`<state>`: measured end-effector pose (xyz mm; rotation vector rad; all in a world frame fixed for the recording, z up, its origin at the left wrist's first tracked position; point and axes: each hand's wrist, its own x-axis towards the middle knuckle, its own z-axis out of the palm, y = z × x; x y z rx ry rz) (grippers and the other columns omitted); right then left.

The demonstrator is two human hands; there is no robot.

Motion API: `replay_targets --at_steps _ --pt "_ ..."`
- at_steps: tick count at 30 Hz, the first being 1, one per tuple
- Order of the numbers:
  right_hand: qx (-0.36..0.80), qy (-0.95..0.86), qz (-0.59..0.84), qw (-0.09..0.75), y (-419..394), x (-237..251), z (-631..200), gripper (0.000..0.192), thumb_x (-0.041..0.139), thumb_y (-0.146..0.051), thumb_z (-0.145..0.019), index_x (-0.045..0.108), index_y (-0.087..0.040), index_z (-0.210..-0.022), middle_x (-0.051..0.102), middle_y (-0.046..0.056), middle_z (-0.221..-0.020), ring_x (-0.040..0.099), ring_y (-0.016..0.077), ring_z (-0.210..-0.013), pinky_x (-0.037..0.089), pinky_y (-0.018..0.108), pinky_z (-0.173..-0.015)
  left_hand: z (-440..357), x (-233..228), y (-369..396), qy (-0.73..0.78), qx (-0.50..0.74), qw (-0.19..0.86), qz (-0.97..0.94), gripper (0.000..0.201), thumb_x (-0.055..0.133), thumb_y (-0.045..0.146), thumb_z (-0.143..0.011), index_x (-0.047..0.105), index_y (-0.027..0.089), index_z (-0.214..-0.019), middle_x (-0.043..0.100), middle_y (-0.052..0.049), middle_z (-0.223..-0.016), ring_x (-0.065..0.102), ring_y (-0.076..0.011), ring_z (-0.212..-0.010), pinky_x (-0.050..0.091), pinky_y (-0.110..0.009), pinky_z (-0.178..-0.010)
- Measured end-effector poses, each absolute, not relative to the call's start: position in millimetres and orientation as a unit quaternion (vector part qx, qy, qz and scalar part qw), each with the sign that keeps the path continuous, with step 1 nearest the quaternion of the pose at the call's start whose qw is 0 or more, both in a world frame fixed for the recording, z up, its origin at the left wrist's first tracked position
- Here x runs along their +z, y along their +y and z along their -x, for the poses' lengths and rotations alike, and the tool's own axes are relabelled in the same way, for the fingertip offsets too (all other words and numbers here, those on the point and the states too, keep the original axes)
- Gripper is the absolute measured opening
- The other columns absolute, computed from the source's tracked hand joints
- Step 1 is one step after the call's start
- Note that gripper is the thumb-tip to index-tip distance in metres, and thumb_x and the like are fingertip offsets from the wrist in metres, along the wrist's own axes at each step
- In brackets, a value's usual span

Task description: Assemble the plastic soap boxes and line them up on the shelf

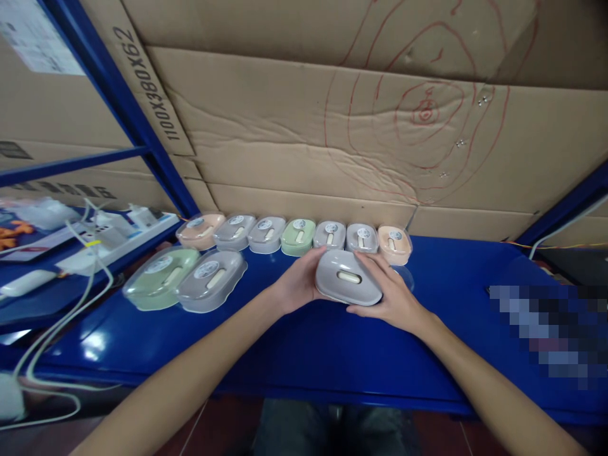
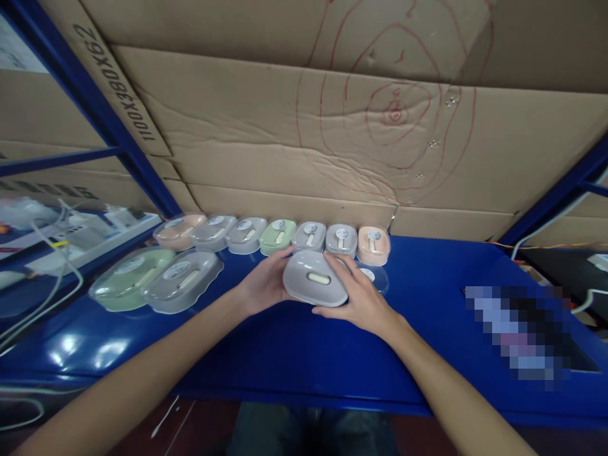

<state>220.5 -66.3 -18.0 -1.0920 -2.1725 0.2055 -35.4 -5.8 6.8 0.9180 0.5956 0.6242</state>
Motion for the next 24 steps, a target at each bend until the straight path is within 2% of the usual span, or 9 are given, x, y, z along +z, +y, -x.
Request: replay_targets --at_steps 2,5,12,13,15,18,21,24 --pt "0.089 -0.837 0.429 0.327 -66.5 -18.0 -220.8 0.111 0.086 -0.060 -0.090 0.019 -0.043 -0.178 0.042 0.013 -0.171 0.050 0.0430 -0.156 0.045 0.068 -0.128 33.8 5.5 -9.3 0.291 0.309 0.791 -0.441 0.052 0.087 0.050 -0.087 0.072 0.022 -0.128 0.078 -0.014 -0.126 0.073 -0.0366 -0.117 0.065 -0.047 -0.087" --pt "0.092 -0.839 0.430 0.322 -67.2 -16.6 -219.7 0.112 0.086 -0.057 -0.090 0.018 -0.043 -0.178 0.041 0.013 -0.171 0.049 0.0425 -0.156 0.046 0.065 -0.128 32.7 2.2 -12.2 0.305 0.329 0.768 -0.457 0.061 0.097 0.026 -0.074 0.072 0.023 -0.129 0.077 -0.011 -0.128 0.073 -0.0321 -0.114 0.066 -0.042 -0.087" --pt "0.102 -0.841 0.429 0.314 -66.4 -9.4 -220.8 0.111 0.085 -0.061 -0.090 0.019 -0.040 -0.177 0.040 0.013 -0.174 0.047 0.0403 -0.158 0.048 0.062 -0.125 32.4 -2.4 -9.2 0.312 0.366 0.749 -0.456 0.061 0.095 0.022 -0.074 0.071 0.023 -0.130 0.077 -0.010 -0.125 0.075 -0.0285 -0.107 0.065 -0.034 -0.079" --pt "0.095 -0.838 0.426 0.326 -65.3 -7.5 -222.9 0.106 0.082 -0.061 -0.093 0.022 -0.038 -0.177 0.043 0.014 -0.172 0.049 0.0398 -0.157 0.049 0.062 -0.125 33.2 -0.9 -8.5 0.315 0.375 0.744 -0.454 0.060 0.095 0.021 -0.075 0.071 0.022 -0.129 0.078 -0.010 -0.123 0.075 -0.0277 -0.106 0.065 -0.033 -0.078" --pt "0.066 -0.825 0.430 0.360 -61.7 -3.5 -229.4 0.082 0.073 -0.058 -0.101 0.038 -0.033 -0.170 0.054 0.015 -0.163 0.056 0.0378 -0.150 0.051 0.060 -0.122 35.9 3.4 -6.4 0.322 0.399 0.734 -0.444 0.057 0.094 0.019 -0.074 0.072 0.021 -0.127 0.080 -0.010 -0.118 0.076 -0.0260 -0.101 0.065 -0.031 -0.077" --pt "0.011 -0.806 0.475 0.353 -54.7 0.9 -242.2 0.044 0.062 -0.052 -0.108 0.067 -0.024 -0.142 0.072 0.015 -0.136 0.070 0.0361 -0.129 0.057 0.057 -0.113 40.8 9.4 -1.1 0.332 0.441 0.723 -0.415 0.055 0.093 0.016 -0.073 0.073 0.019 -0.125 0.081 -0.009 -0.111 0.077 -0.0250 -0.093 0.067 -0.033 -0.075" --pt "-0.037 -0.814 0.521 0.255 -49.9 2.0 -251.7 0.040 0.064 -0.054 -0.106 0.077 -0.018 -0.119 0.077 0.019 -0.121 0.073 0.0408 -0.120 0.059 0.062 -0.108 44.2 11.2 5.5 0.347 0.479 0.715 -0.372 0.054 0.090 0.012 -0.073 0.072 0.018 -0.124 0.082 -0.008 -0.107 0.078 -0.0256 -0.090 0.068 -0.037 -0.076" --pt "-0.051 -0.831 0.514 0.205 -50.8 2.1 -253.1 0.045 0.073 -0.058 -0.099 0.079 -0.017 -0.116 0.076 0.021 -0.125 0.069 0.0443 -0.126 0.056 0.066 -0.112 44.7 9.5 10.4 0.373 0.493 0.708 -0.342 0.045 0.089 0.015 -0.076 0.074 0.015 -0.119 0.082 -0.010 -0.104 0.078 -0.0255 -0.088 0.068 -0.037 -0.076"
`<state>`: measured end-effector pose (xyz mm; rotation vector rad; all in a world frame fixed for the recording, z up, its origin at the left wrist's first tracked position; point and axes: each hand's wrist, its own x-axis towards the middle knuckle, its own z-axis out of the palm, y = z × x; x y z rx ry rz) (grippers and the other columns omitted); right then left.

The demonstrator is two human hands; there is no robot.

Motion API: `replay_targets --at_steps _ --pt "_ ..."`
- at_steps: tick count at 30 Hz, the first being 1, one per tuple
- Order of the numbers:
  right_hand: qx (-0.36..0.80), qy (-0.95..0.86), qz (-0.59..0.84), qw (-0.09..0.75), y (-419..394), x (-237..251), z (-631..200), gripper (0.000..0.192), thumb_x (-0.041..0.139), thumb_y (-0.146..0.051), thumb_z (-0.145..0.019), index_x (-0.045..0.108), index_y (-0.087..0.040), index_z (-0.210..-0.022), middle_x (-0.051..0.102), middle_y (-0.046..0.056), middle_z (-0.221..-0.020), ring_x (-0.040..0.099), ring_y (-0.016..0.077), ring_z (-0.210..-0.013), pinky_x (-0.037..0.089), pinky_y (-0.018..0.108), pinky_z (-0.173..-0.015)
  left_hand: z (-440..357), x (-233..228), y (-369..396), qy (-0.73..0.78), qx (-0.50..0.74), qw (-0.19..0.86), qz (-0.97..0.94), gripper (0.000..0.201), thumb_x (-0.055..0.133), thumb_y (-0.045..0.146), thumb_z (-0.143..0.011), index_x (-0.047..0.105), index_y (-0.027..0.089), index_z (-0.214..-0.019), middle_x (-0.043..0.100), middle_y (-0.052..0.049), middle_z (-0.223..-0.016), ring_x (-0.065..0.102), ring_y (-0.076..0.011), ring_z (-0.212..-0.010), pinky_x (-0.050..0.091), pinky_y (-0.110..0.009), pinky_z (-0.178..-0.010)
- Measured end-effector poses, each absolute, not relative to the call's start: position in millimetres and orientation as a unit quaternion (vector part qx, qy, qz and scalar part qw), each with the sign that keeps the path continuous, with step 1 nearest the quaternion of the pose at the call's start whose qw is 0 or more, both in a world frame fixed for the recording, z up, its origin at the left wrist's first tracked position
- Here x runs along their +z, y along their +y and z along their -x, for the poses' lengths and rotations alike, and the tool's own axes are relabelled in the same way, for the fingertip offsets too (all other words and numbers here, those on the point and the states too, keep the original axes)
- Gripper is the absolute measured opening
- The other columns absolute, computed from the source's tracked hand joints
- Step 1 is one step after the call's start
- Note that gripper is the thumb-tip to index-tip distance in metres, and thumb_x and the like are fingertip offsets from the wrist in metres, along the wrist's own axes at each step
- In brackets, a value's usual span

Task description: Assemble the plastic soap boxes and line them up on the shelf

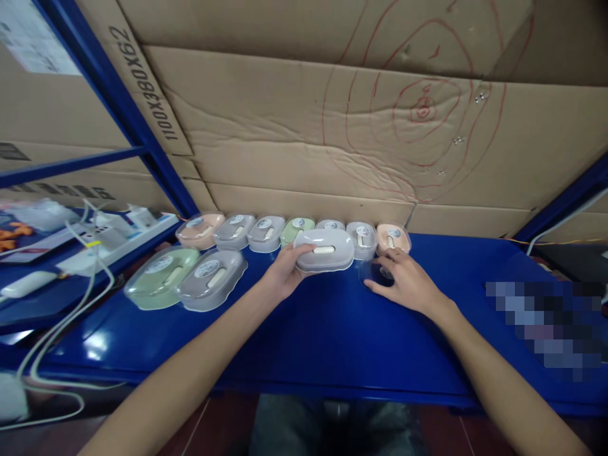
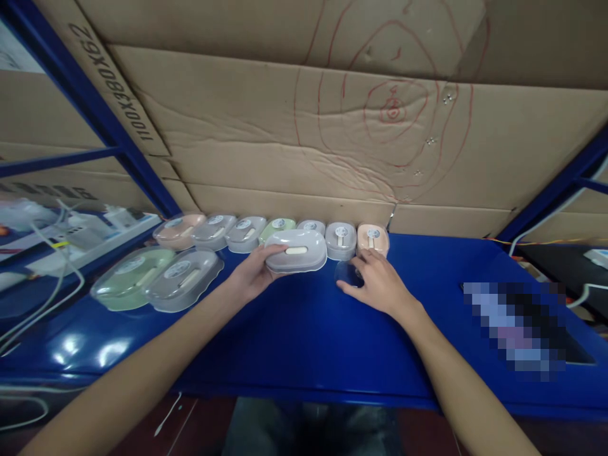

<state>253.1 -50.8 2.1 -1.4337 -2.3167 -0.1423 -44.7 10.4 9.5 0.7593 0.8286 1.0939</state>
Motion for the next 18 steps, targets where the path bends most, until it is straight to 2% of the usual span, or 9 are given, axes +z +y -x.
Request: replay_targets --at_steps 4,7,9,13,18 --pt "0.000 -0.863 0.463 0.204 -57.2 3.4 -248.4 0.055 0.083 -0.058 -0.090 0.076 -0.021 -0.130 0.071 0.018 -0.132 0.064 0.0409 -0.135 0.055 0.061 -0.116 42.9 7.2 11.6 0.389 0.508 0.692 -0.333 0.043 0.090 0.011 -0.073 0.074 0.015 -0.113 0.081 -0.008 -0.099 0.076 -0.0224 -0.081 0.066 -0.033 -0.069" --pt "0.051 -0.877 0.436 0.197 -60.0 1.8 -246.7 0.069 0.087 -0.051 -0.088 0.066 -0.028 -0.150 0.065 0.016 -0.144 0.061 0.0390 -0.139 0.056 0.059 -0.115 42.0 7.4 9.9 0.386 0.510 0.689 -0.342 0.045 0.092 0.010 -0.071 0.074 0.014 -0.112 0.080 -0.007 -0.097 0.075 -0.0209 -0.078 0.063 -0.030 -0.065" --pt "0.076 -0.876 0.433 0.198 -60.1 0.5 -247.0 0.074 0.087 -0.045 -0.088 0.060 -0.032 -0.157 0.065 0.015 -0.145 0.063 0.0383 -0.136 0.058 0.059 -0.112 41.7 8.6 8.6 0.389 0.511 0.687 -0.341 0.043 0.092 0.010 -0.071 0.074 0.014 -0.111 0.080 -0.007 -0.097 0.075 -0.0204 -0.077 0.062 -0.029 -0.064" --pt "0.138 -0.869 0.419 0.222 -59.7 7.1 -250.7 0.065 0.088 -0.045 -0.087 0.068 -0.031 -0.147 0.073 0.012 -0.131 0.070 0.0341 -0.121 0.059 0.055 -0.108 41.6 12.2 7.6 0.393 0.505 0.691 -0.336 0.038 0.090 0.012 -0.076 0.074 0.014 -0.111 0.081 -0.008 -0.098 0.075 -0.0213 -0.079 0.063 -0.031 -0.067" --pt "0.290 -0.851 0.342 0.275 -61.4 26.1 -263.8 0.048 0.079 -0.051 -0.096 0.072 -0.028 -0.138 0.078 0.009 -0.133 0.075 0.0298 -0.119 0.060 0.046 -0.105 42.9 15.0 9.9 0.373 0.507 0.715 -0.305 0.031 0.080 0.036 -0.095 0.075 0.017 -0.119 0.083 -0.009 -0.103 0.077 -0.0236 -0.083 0.065 -0.035 -0.073"
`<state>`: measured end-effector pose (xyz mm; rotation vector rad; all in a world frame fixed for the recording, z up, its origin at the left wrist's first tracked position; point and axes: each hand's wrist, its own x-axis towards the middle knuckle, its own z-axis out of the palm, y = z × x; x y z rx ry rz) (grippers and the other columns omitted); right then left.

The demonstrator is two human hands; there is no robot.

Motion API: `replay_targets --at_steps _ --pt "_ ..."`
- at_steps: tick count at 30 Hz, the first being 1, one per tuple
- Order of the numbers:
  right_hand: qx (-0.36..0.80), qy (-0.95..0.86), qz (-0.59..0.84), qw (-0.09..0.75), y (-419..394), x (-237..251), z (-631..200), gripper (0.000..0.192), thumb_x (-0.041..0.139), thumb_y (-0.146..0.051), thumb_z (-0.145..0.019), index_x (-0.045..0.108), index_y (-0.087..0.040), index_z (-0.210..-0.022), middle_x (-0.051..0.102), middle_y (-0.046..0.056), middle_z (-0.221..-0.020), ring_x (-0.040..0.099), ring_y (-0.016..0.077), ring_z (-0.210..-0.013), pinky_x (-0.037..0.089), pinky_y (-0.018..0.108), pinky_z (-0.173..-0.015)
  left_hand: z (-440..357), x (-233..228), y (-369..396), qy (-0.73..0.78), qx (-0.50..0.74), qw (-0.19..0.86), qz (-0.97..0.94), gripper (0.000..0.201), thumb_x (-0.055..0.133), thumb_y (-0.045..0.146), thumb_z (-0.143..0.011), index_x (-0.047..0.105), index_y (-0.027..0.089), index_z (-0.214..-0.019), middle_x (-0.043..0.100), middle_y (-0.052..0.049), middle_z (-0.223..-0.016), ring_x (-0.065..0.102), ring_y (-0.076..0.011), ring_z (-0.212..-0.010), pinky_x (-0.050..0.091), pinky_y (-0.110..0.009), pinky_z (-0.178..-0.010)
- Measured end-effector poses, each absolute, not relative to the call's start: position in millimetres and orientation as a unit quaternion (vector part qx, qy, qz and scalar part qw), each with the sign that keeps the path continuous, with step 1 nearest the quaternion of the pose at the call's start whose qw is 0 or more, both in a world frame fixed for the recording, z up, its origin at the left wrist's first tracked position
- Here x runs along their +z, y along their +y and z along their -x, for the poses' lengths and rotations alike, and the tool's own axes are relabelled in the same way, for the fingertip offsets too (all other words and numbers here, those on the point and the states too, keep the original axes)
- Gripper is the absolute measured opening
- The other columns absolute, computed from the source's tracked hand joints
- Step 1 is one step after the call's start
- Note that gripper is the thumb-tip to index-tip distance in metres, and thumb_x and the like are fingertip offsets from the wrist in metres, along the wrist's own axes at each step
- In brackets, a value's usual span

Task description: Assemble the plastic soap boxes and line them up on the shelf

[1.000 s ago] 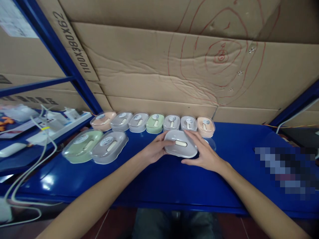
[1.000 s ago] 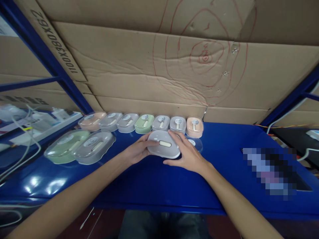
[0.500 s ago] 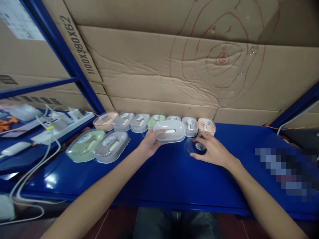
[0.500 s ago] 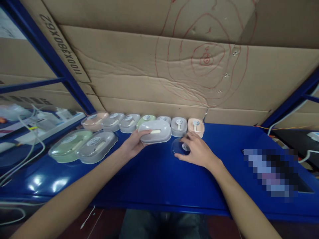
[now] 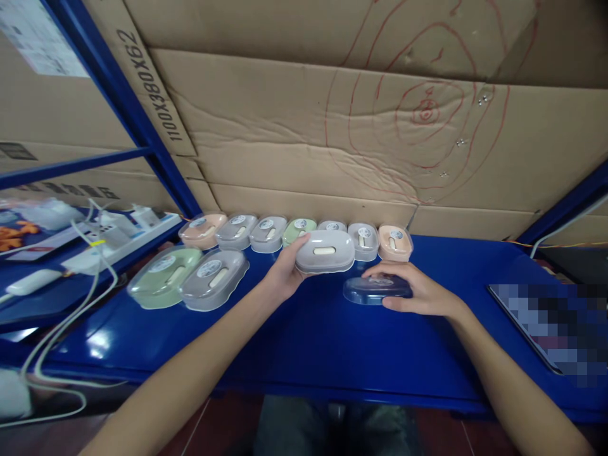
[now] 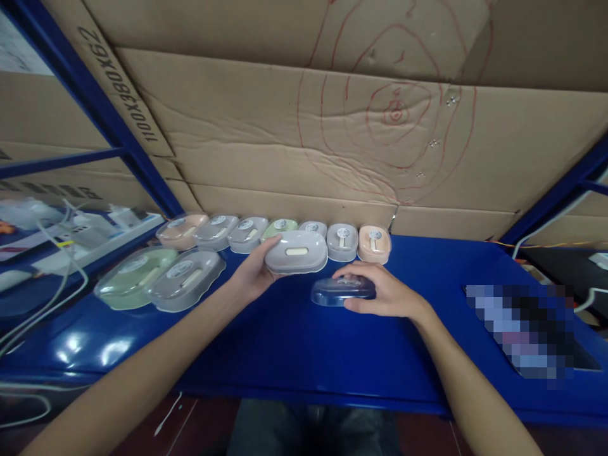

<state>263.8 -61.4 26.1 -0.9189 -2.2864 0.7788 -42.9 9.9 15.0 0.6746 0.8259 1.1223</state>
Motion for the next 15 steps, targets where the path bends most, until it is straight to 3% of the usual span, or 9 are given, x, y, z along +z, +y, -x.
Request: replay_targets --at_steps 4,7,10,15 --pt "0.336 -0.787 0.303 0.419 -62.1 27.2 -266.7 0.058 0.068 -0.067 -0.100 0.070 -0.028 -0.143 0.077 0.011 -0.136 0.075 0.0334 -0.123 0.061 0.050 -0.105 44.9 13.0 11.1 0.334 0.472 0.757 -0.305 0.039 0.061 0.051 -0.106 0.074 0.017 -0.121 0.082 -0.010 -0.099 0.077 -0.0260 -0.084 0.064 -0.037 -0.074" --pt "0.174 -0.749 0.341 0.540 -64.0 20.7 -254.2 0.064 0.076 -0.064 -0.095 0.067 -0.031 -0.149 0.072 0.012 -0.142 0.069 0.0367 -0.131 0.056 0.058 -0.113 43.2 8.8 7.2 0.303 0.404 0.794 -0.340 0.056 0.052 0.061 -0.108 0.074 0.013 -0.129 0.082 -0.015 -0.103 0.078 -0.0311 -0.091 0.064 -0.040 -0.077" --pt "-0.002 -0.776 0.375 0.507 -67.7 11.6 -234.4 0.077 0.091 -0.052 -0.085 0.064 -0.032 -0.154 0.065 0.014 -0.146 0.064 0.0386 -0.137 0.052 0.062 -0.118 37.6 4.9 -1.3 0.283 0.351 0.815 -0.365 0.065 0.054 0.067 -0.106 0.072 0.013 -0.136 0.082 -0.017 -0.109 0.079 -0.0342 -0.097 0.064 -0.043 -0.081" --pt "0.007 -0.822 0.366 0.437 -70.1 -7.2 -211.7 0.086 0.090 -0.052 -0.087 0.055 -0.034 -0.163 0.057 0.015 -0.149 0.061 0.0376 -0.141 0.055 0.061 -0.118 28.6 3.7 -12.9 0.265 0.315 0.823 -0.391 0.063 0.055 0.067 -0.106 0.072 0.015 -0.137 0.082 -0.016 -0.112 0.078 -0.0325 -0.097 0.063 -0.040 -0.079"
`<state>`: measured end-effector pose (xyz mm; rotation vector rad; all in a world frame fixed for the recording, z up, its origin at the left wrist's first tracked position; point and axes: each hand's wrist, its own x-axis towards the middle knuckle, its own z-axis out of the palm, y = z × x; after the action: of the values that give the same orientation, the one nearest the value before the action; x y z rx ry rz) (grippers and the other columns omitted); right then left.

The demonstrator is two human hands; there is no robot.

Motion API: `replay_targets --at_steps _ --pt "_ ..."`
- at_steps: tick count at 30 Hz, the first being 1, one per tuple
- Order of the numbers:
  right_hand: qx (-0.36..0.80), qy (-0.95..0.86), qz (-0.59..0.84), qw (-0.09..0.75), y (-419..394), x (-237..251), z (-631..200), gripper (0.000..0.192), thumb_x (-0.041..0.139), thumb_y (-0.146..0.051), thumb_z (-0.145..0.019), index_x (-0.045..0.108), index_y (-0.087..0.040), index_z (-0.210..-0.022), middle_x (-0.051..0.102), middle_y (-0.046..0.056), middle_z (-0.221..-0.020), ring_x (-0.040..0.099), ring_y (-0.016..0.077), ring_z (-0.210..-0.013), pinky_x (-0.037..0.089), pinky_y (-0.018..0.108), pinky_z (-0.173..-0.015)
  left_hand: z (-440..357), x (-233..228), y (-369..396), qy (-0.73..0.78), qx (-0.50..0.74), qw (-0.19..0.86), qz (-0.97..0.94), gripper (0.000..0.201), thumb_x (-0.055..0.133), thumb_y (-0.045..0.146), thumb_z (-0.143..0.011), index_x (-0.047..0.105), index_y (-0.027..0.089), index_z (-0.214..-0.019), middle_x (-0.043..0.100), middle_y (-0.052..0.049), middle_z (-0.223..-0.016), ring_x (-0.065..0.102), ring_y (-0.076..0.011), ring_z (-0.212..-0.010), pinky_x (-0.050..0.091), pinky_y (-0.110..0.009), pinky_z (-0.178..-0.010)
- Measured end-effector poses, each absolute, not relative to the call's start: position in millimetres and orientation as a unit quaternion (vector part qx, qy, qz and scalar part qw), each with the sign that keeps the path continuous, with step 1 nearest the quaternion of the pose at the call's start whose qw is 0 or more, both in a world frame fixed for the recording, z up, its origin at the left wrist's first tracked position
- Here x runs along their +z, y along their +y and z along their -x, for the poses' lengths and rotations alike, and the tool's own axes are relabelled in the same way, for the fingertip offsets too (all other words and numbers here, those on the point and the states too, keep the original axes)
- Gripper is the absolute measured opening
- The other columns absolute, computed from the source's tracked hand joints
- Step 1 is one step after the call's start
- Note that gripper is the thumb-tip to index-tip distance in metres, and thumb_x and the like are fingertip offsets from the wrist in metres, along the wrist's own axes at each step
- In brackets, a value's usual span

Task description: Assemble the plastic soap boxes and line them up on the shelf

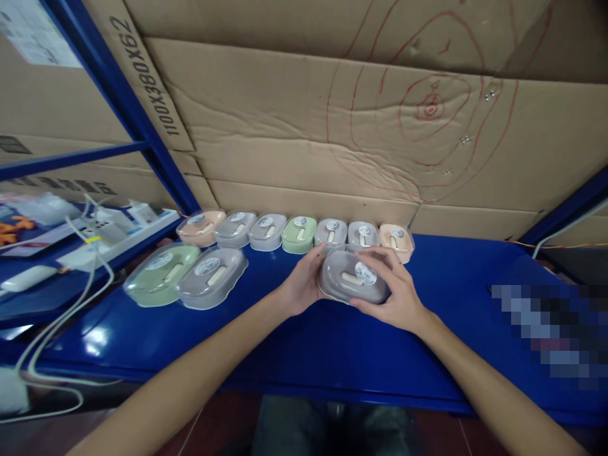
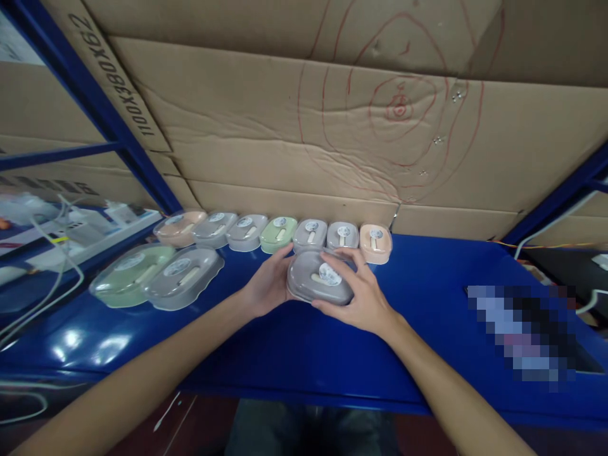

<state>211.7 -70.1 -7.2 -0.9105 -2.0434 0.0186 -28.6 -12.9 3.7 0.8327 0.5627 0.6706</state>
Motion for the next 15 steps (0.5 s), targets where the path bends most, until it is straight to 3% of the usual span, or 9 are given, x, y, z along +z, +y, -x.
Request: replay_targets --at_steps 7,11,15 --pt "0.052 -0.812 0.395 0.425 -71.7 -14.0 -206.6 0.085 0.090 -0.053 -0.086 0.056 -0.037 -0.162 0.053 0.015 -0.152 0.060 0.0412 -0.143 0.052 0.066 -0.121 24.8 3.8 -16.2 0.264 0.337 0.815 -0.390 0.056 0.070 0.067 -0.099 0.078 0.018 -0.123 0.082 -0.013 -0.109 0.077 -0.0296 -0.092 0.062 -0.038 -0.074" --pt "0.054 -0.807 0.400 0.430 -72.8 -12.2 -205.4 0.084 0.091 -0.051 -0.085 0.058 -0.037 -0.161 0.054 0.015 -0.151 0.059 0.0423 -0.142 0.051 0.067 -0.122 23.2 3.8 -19.7 0.271 0.359 0.796 -0.404 0.045 0.083 0.057 -0.092 0.080 0.019 -0.117 0.083 -0.012 -0.112 0.077 -0.0288 -0.094 0.062 -0.036 -0.074" --pt "0.050 -0.808 0.394 0.435 -72.3 -14.2 -203.9 0.082 0.089 -0.048 -0.088 0.056 -0.037 -0.163 0.053 0.015 -0.150 0.060 0.0407 -0.142 0.053 0.066 -0.120 22.1 3.8 -22.1 0.285 0.370 0.772 -0.431 0.048 0.094 0.045 -0.083 0.080 0.019 -0.121 0.082 -0.013 -0.115 0.076 -0.0269 -0.093 0.061 -0.034 -0.074"
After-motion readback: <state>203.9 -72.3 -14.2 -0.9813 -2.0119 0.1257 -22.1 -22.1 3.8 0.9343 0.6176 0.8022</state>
